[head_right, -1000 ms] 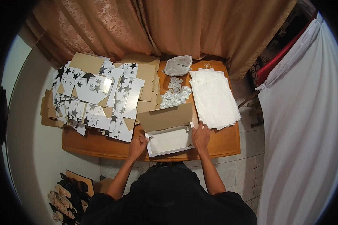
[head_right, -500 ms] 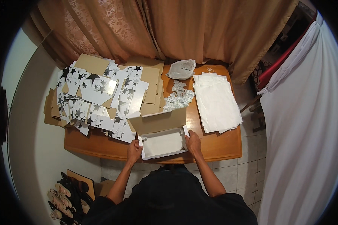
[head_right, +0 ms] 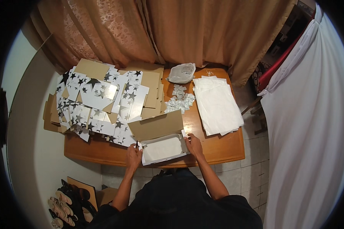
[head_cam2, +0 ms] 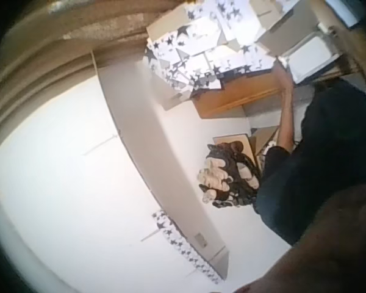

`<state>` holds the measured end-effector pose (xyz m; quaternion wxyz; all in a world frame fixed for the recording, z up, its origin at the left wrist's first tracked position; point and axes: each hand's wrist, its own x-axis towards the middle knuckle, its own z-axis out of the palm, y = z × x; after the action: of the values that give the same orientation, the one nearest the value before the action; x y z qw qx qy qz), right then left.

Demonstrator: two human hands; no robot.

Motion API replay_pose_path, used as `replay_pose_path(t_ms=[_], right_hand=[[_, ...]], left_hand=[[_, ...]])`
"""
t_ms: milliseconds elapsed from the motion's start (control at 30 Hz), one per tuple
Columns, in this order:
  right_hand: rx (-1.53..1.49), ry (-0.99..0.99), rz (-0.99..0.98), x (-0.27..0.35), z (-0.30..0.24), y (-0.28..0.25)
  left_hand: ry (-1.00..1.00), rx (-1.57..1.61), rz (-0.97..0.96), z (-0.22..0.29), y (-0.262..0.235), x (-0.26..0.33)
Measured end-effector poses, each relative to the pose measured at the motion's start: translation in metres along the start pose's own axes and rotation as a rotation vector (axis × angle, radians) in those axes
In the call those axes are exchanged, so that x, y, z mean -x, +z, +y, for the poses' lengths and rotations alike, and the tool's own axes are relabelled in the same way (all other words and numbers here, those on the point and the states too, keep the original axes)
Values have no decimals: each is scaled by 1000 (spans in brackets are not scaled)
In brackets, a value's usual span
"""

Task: Folding flat cardboard sheets into shoeboxes, placing tissue paper inside, and organizing them on a shelf.

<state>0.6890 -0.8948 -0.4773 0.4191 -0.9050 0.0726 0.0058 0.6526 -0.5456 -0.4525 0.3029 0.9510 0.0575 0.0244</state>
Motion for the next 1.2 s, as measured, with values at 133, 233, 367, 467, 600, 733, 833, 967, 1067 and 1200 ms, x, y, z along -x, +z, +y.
replay_pose_path(t_ms=[133,233,367,467,600,733,833,967,1067,1200], right_hand=[[-63,67,-47,-4,-12,-28],[-108,99,-80,-11,-11,-48],[-105,41,-77,-26,3,-67],[-159,53,-129,-40,20,-78],[-166,30,-227,-68,49,-97],[-127,-9,-317,-102,68,-103],[-35,-142,-332,-133,69,-103],[94,-286,-289,-187,70,-84],[147,-313,-267,-223,66,-72],[300,-438,-187,-258,64,-49]], left_hand=[[57,122,-140,46,-28,-16],[138,279,-281,88,-21,-27],[200,403,-366,140,16,-33],[197,438,-385,180,49,-36],[148,488,-424,229,93,-49],[40,513,-437,249,140,-69],[-90,540,-403,263,164,-95],[-144,410,-191,255,204,-142],[-172,279,-171,262,211,-179],[-183,234,-103,253,241,-209]])
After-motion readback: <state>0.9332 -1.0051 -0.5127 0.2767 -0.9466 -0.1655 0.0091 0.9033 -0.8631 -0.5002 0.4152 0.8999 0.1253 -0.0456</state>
